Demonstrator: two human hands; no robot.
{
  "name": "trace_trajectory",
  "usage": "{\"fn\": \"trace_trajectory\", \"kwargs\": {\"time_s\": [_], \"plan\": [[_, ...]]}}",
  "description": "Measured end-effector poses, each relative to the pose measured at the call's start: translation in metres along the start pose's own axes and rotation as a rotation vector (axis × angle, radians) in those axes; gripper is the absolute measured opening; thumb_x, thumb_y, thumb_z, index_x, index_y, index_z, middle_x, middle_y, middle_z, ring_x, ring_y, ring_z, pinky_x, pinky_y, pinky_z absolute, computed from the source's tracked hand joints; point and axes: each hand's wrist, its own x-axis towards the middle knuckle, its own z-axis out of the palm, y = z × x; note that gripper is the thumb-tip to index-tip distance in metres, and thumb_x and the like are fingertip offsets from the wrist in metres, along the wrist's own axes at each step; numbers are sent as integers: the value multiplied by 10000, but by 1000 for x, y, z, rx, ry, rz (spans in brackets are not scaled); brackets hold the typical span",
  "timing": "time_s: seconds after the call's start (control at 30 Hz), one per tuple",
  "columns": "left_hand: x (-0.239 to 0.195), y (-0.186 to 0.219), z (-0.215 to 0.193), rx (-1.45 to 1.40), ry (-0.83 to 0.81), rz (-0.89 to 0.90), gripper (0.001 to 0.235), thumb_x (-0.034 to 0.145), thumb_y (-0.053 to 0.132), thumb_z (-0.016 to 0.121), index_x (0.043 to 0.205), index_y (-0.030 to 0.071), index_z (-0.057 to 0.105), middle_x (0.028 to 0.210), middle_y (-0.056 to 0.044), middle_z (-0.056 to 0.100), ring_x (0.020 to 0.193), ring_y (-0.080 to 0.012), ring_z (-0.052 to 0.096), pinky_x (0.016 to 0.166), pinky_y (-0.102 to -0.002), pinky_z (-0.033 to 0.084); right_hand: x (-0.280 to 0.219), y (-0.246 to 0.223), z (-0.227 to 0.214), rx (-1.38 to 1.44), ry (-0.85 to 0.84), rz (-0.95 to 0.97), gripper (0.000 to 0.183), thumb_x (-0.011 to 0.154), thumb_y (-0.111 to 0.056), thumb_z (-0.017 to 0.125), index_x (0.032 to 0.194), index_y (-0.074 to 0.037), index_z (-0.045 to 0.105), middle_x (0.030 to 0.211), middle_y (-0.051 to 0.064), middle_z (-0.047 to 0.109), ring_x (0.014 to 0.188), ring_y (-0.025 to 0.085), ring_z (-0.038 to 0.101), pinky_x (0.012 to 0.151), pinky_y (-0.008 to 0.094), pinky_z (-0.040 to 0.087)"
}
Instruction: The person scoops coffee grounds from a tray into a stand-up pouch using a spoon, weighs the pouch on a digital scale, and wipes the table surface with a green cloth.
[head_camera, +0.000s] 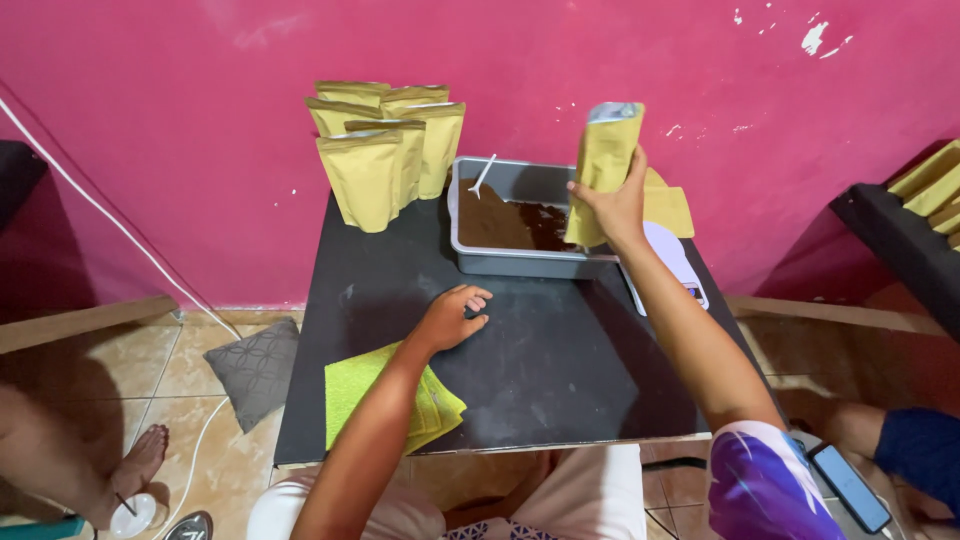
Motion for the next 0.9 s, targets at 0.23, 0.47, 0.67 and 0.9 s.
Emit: {"fn": "trace_trajectory", "kwargs": {"time_s": [0.23, 0.47, 0.67, 0.9], "plan": [[-1, 4, -3, -11, -12, -11, 413, 789, 101, 784, 1195, 118, 713, 1011, -141, 737, 1018, -264, 734, 886, -360, 597, -21, 6, 6, 173, 79, 40, 1209, 667, -24, 1015, 1564, -156, 215, 1399, 209, 510, 1309, 391, 562, 1103, 495, 502], [-7, 28, -6, 14, 21, 29, 429, 838, 141, 780, 1257, 142, 688, 1012, -121, 737, 976, -266, 736, 881, -386, 589, -58, -32, 7, 178, 44, 18, 1139, 662, -42, 989, 1541, -124, 269, 1321, 206, 525, 1222, 391, 586, 1031, 493, 521], [-2, 45, -3, -236, -61, 8, 1170, 564, 349, 1021, 1532, 69, 425, 1296, -248, 597, 1222, -387, 600, 1065, -517, 462, -146, -61, 38, 259, 74, 74, 1181, 575, -107, 1010, 1520, -140, 303, 1288, 200, 529, 1207, 368, 577, 1028, 521, 500], [3, 14, 6, -216, -63, 15, 749, 723, 235, 900, 1387, 38, 612, 1244, -203, 681, 1214, -366, 617, 1047, -444, 492, -152, 0, 26, 491, -504, 259, 1034, 477, 14, 1027, 1373, -116, 527, 1253, 76, 666, 1171, 215, 614, 1020, 440, 515]]}}
